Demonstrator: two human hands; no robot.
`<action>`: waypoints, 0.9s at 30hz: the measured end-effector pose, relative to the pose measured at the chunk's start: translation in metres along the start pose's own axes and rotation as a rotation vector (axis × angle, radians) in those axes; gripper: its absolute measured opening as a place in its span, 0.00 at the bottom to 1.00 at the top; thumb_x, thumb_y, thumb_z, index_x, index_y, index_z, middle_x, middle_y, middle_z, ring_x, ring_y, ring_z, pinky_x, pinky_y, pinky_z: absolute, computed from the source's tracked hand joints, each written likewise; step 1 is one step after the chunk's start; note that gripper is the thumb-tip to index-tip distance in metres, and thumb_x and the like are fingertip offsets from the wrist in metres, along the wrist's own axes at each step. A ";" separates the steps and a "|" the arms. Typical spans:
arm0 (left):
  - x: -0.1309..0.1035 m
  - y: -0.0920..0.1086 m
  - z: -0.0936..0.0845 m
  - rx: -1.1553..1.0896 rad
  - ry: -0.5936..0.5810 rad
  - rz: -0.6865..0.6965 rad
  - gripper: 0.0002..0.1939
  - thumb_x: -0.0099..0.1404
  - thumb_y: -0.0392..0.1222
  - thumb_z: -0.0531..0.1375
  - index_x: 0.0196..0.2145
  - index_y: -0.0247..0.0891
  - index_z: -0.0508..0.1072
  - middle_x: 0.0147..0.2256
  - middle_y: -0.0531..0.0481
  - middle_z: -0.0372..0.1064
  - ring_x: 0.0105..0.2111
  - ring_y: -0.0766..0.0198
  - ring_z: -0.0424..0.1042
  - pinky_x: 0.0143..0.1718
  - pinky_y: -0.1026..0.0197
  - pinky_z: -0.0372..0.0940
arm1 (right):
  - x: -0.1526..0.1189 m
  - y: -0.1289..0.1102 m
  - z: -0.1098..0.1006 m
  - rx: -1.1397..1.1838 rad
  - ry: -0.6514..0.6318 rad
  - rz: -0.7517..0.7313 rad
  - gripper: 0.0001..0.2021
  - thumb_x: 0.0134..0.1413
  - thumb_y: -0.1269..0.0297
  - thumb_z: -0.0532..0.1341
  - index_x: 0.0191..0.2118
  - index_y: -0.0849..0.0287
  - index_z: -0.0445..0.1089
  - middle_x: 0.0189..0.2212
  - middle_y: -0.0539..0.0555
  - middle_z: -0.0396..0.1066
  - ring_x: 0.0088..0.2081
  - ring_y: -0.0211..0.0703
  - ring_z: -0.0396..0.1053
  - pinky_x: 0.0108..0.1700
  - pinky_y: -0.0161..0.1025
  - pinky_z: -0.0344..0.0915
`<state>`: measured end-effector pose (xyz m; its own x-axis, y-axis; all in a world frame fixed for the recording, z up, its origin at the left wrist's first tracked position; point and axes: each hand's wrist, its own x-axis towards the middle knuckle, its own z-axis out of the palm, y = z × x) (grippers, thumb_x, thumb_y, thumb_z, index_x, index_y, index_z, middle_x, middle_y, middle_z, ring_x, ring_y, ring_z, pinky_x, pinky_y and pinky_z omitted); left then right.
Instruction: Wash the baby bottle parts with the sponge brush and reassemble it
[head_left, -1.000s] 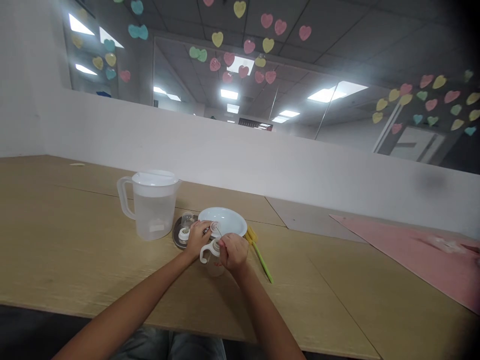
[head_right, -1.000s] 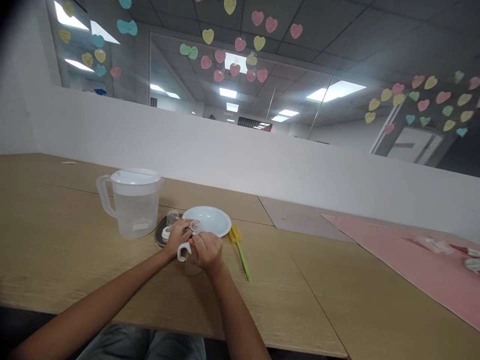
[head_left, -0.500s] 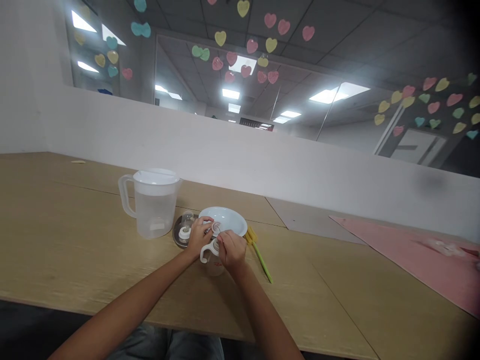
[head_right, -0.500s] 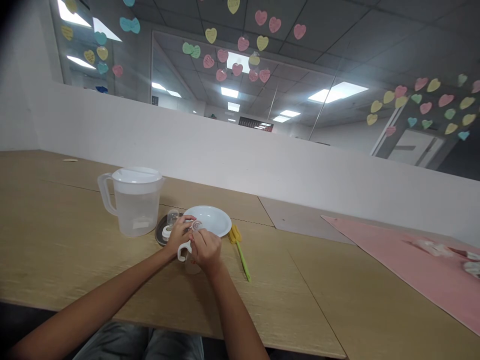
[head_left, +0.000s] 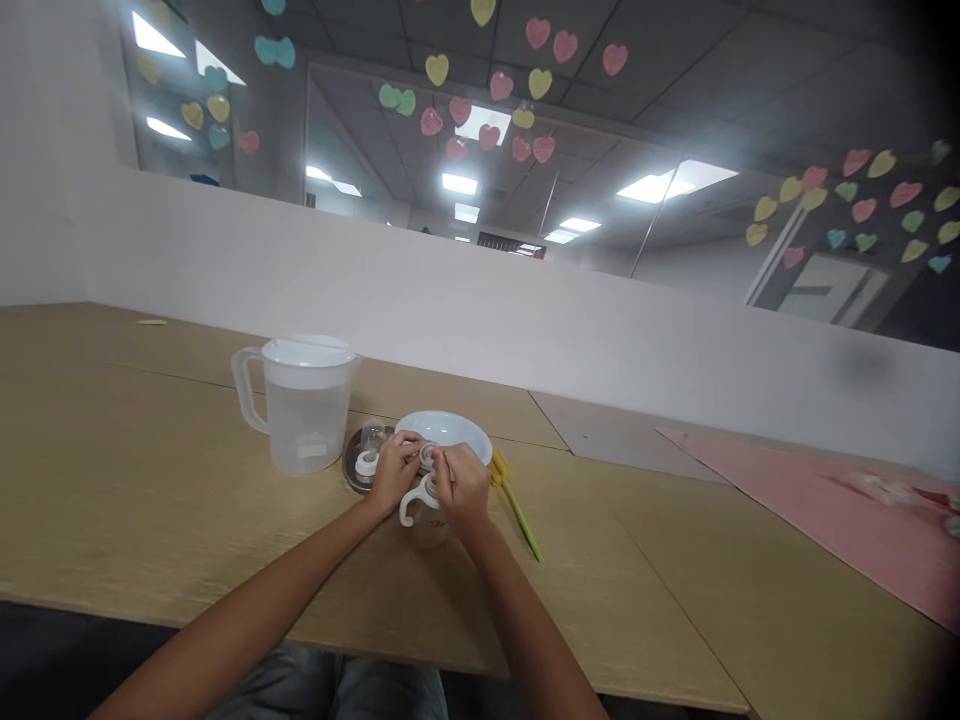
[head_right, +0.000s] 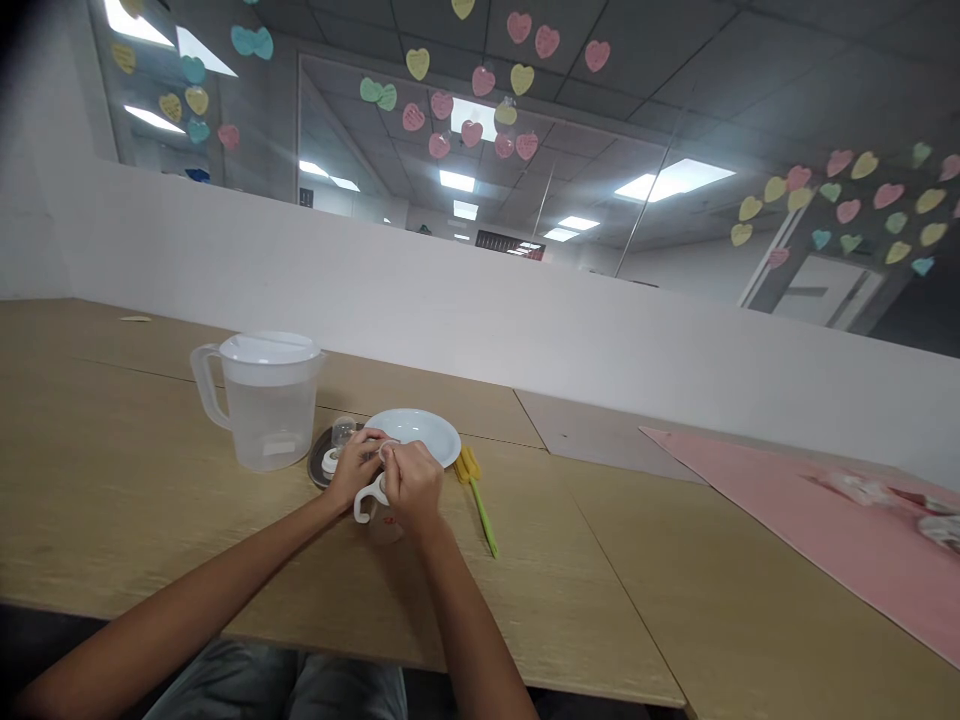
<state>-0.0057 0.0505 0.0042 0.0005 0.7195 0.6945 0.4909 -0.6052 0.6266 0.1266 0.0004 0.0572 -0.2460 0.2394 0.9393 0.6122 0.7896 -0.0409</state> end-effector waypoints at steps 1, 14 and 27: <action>0.000 0.001 0.001 -0.021 -0.002 0.003 0.13 0.64 0.43 0.54 0.35 0.41 0.78 0.39 0.47 0.69 0.42 0.59 0.66 0.49 0.54 0.61 | 0.001 0.000 0.000 0.025 -0.014 0.019 0.15 0.62 0.68 0.49 0.25 0.59 0.66 0.20 0.51 0.67 0.26 0.37 0.63 0.30 0.34 0.59; 0.000 0.003 0.002 -0.120 0.060 -0.037 0.13 0.64 0.45 0.55 0.37 0.38 0.78 0.38 0.45 0.67 0.42 0.59 0.67 0.47 0.57 0.63 | 0.003 0.017 -0.002 -0.008 -0.120 0.124 0.11 0.58 0.67 0.56 0.29 0.57 0.75 0.21 0.51 0.71 0.29 0.40 0.64 0.35 0.38 0.58; 0.003 0.010 0.001 -0.194 -0.052 0.016 0.14 0.64 0.46 0.55 0.35 0.37 0.78 0.38 0.44 0.74 0.40 0.59 0.71 0.44 0.57 0.64 | 0.004 0.022 -0.002 0.232 -0.078 0.264 0.10 0.56 0.63 0.58 0.34 0.58 0.77 0.27 0.53 0.69 0.32 0.39 0.67 0.36 0.38 0.63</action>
<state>-0.0001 0.0468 0.0122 0.0542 0.7229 0.6888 0.3139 -0.6672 0.6755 0.1407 0.0177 0.0608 -0.1638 0.4875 0.8576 0.4776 0.7999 -0.3635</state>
